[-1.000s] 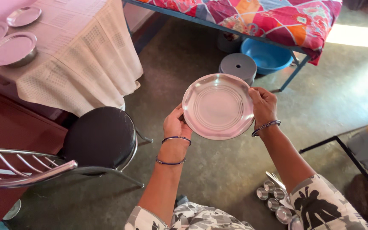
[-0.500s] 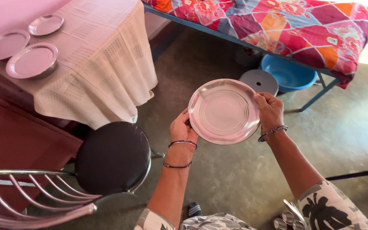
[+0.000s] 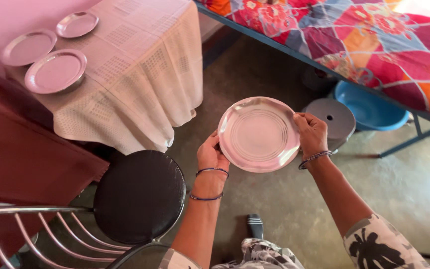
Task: The person places several metal plates and cups on a small table covered with a patterned cloth. They pick up items from the floor, arrange them on the table, and adjust their positions to form a simple table setting.
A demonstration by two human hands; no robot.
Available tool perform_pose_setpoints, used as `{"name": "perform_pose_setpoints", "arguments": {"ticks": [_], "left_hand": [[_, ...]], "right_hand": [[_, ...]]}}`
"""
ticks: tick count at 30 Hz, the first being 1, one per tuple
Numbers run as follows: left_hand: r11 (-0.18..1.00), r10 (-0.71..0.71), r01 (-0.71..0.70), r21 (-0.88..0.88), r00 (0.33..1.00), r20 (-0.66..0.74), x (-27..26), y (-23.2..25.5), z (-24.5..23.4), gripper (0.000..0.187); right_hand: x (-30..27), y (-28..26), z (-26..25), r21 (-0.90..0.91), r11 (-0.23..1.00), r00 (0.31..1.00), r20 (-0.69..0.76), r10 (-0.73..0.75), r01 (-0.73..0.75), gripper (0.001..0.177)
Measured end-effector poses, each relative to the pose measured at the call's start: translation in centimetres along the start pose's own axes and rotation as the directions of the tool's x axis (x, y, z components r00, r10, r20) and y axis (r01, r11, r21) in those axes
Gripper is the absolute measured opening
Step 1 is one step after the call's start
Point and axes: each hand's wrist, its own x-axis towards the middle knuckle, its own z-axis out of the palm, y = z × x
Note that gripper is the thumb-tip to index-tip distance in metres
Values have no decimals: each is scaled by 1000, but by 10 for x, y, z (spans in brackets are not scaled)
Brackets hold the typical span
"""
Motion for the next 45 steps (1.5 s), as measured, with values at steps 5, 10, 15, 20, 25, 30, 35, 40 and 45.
{"name": "perform_pose_setpoints", "arguments": {"ticks": [5,10,15,20,25,30,35,40,45], "left_hand": [[997,77,-77,-26,997,6,46,13,20,35],[985,162,-164,-48,986,-37,86,24,37,35],[966,234,-239,-94,970,-63,119,33,39,32],[958,243,-262,-116,957,-157,143,50,43,32],[952,277,-293,-86,947,-160,162,82,44,34],[950,272,-285,-130,956,-110,200,122,42,35],[943,268,-286,-168,955,-124,244,166,38,35],[933,296,-312,-178,949,-111,279,209,32,35],[930,295,-325,-170,938,-180,306,243,28,33]], "right_hand": [[66,-1,32,2,999,996,78,42,-42,22],[126,-5,64,22,999,984,178,30,-34,22],[168,-2,90,-3,1000,971,236,30,-30,23],[198,3,120,24,1000,953,303,4,-12,23],[216,3,161,45,998,938,345,27,-45,23],[238,-1,209,39,998,930,366,28,-45,23],[263,-10,266,-8,998,920,389,54,-56,24],[281,-11,320,-53,998,923,381,46,-28,23],[297,-6,363,-121,991,922,373,103,-62,23]]}}
